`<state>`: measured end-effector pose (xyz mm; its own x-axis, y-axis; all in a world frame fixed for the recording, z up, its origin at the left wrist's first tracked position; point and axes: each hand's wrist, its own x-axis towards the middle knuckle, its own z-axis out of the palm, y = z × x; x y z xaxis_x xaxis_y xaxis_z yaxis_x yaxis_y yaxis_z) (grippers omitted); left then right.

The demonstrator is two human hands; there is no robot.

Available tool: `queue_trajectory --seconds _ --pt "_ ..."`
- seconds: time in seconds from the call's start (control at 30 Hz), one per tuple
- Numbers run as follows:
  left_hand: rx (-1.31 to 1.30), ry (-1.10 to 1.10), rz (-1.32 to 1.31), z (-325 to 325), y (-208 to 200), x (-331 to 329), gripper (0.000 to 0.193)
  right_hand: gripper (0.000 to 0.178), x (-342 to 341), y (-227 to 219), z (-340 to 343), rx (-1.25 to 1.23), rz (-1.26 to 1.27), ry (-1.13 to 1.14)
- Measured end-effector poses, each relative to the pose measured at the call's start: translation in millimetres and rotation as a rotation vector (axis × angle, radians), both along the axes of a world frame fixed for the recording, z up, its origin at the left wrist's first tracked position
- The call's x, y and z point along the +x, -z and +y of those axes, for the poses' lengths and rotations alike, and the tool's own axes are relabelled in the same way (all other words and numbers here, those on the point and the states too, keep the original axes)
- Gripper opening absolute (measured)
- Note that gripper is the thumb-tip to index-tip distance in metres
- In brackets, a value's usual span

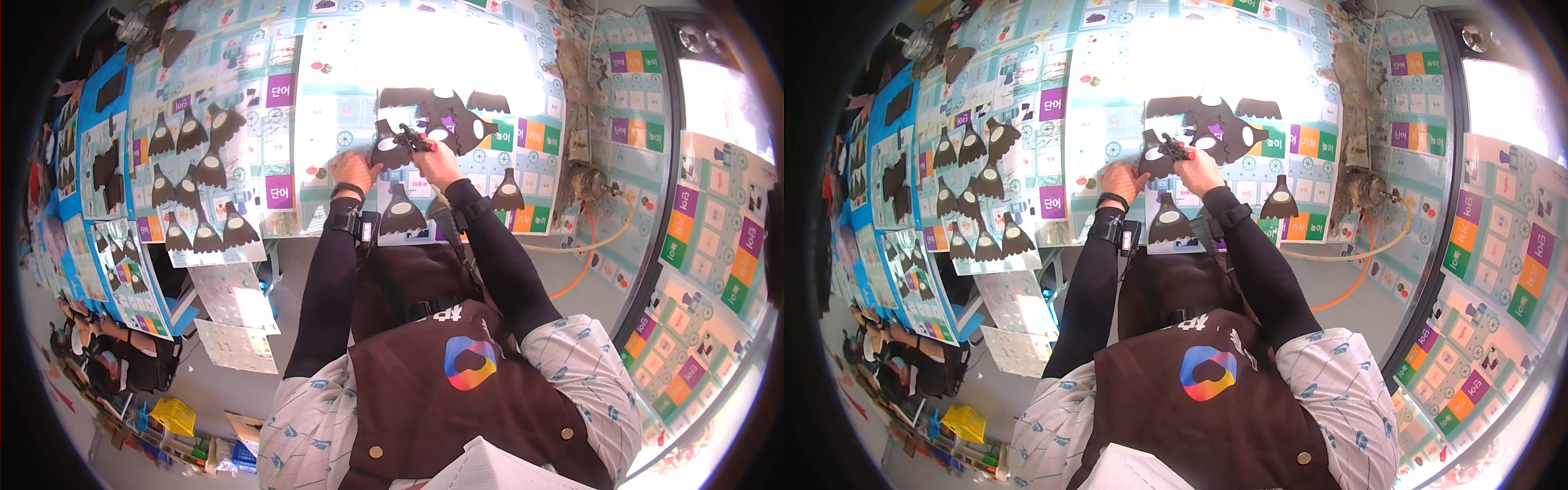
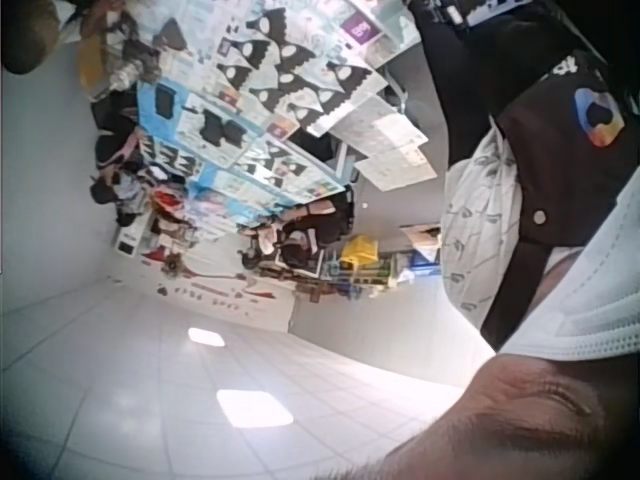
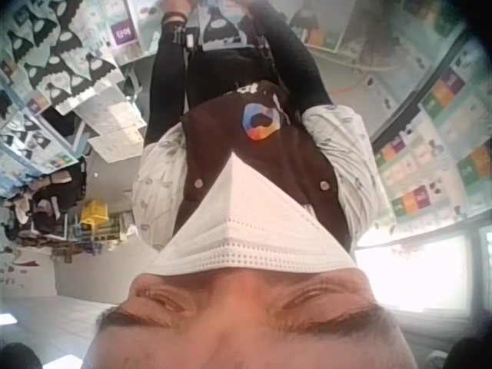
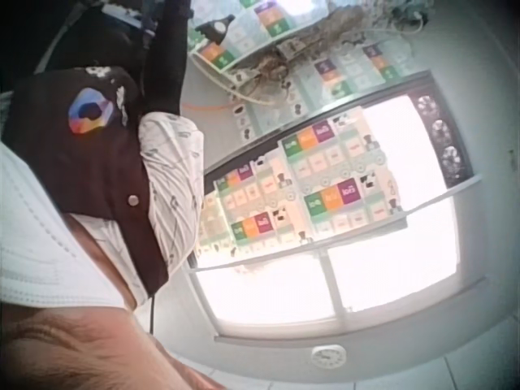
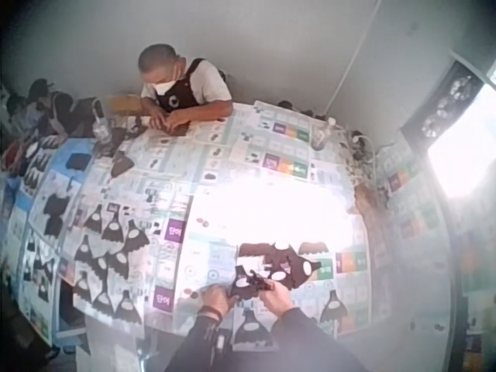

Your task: Applying glue to shoe components using a glue gun.

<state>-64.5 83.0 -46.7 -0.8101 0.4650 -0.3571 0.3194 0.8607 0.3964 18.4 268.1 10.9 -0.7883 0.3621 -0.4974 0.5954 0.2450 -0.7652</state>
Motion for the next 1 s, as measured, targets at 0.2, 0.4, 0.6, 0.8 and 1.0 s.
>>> queue_trajectory --seconds 0.2,0.4,0.6,0.8,1.0 --pt "-0.011 -0.001 -0.044 1 -1 1 0.033 0.016 -1 -13 -2 -0.172 -0.034 0.076" --pt "-0.007 -0.007 -0.079 -1 4 -1 0.03 0.015 -3 -25 -3 0.281 0.251 -0.546" --pt "0.002 0.041 0.019 -1 1 1 0.029 0.004 3 -25 -2 -0.197 0.093 -0.087" --pt "-0.027 0.04 -0.036 0 -5 -3 0.028 0.01 4 -12 5 -0.074 0.045 -0.221" --pt "0.023 0.035 0.015 -3 -3 0 0.029 0.009 8 -13 9 -0.181 0.049 -0.147"
